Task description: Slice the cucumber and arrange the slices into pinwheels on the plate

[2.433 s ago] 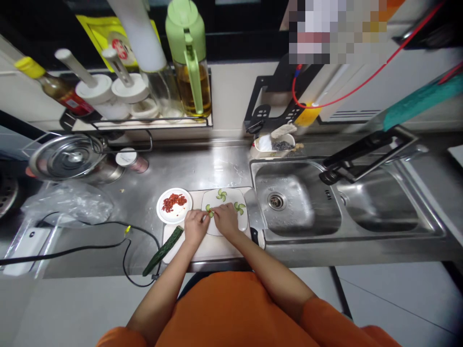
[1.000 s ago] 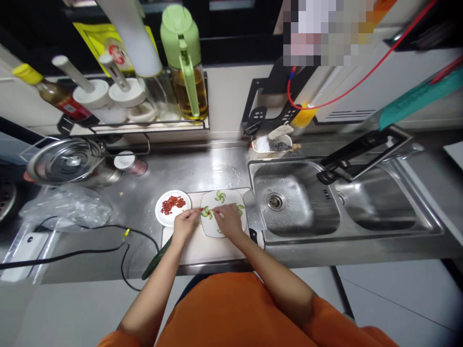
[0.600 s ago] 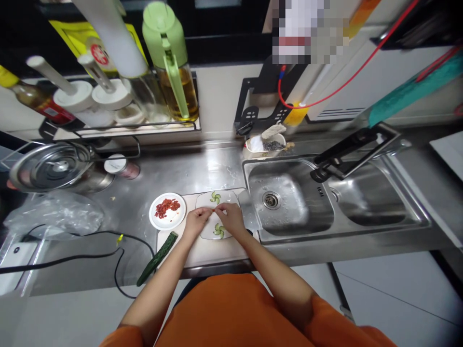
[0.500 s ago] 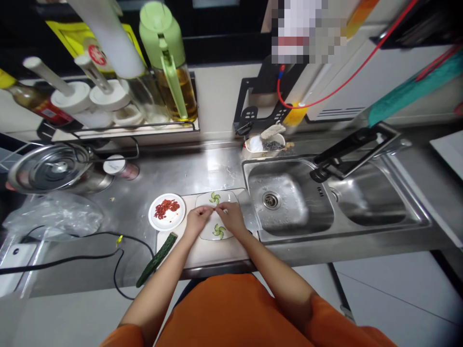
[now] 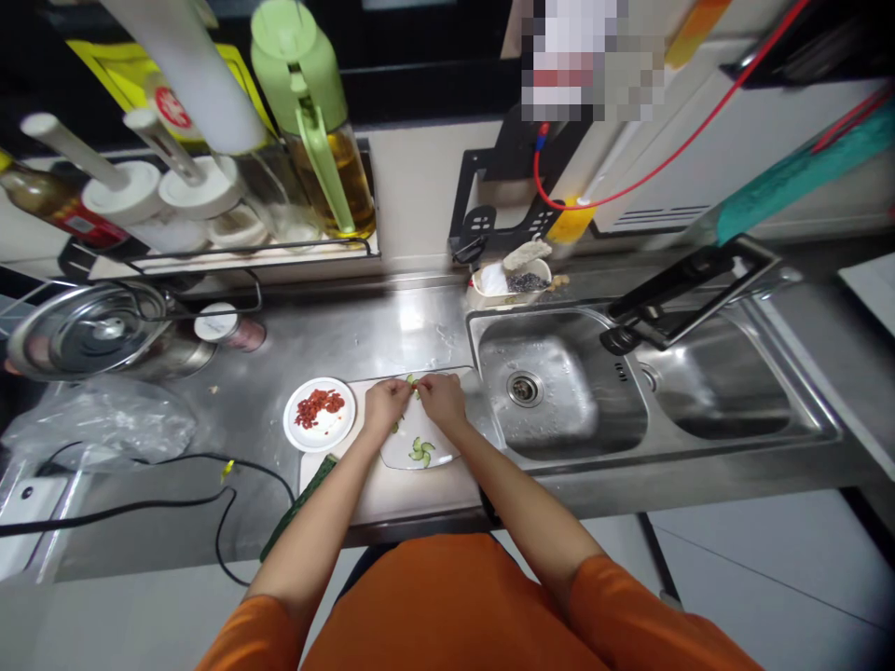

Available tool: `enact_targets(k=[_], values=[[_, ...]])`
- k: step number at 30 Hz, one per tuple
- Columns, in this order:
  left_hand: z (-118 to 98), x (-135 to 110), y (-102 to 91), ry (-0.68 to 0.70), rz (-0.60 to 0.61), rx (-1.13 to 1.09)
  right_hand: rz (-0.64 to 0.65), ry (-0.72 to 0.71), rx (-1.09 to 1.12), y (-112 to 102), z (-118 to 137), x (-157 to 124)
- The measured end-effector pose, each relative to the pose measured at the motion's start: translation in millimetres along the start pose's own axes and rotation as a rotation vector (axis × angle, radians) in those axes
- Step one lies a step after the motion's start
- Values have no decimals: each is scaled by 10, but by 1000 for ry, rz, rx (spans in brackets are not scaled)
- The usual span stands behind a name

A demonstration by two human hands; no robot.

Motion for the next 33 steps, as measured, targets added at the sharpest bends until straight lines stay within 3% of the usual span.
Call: enact_targets(k=[11,33], values=[[-9,62,56,0,26,157,-30,-7,-1,18,-43,19],[-18,55,51,24,26,178,-47,-65,16,59,-2,-12]])
Point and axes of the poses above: each hand's wrist, its own x-axis towards the middle knuckle, its own y-axis out of the palm, z = x × y, the point moved 10 cm from there along x, towards the middle knuckle, and after that the axes turned 10 degrees about y, right-handed, at the moved point
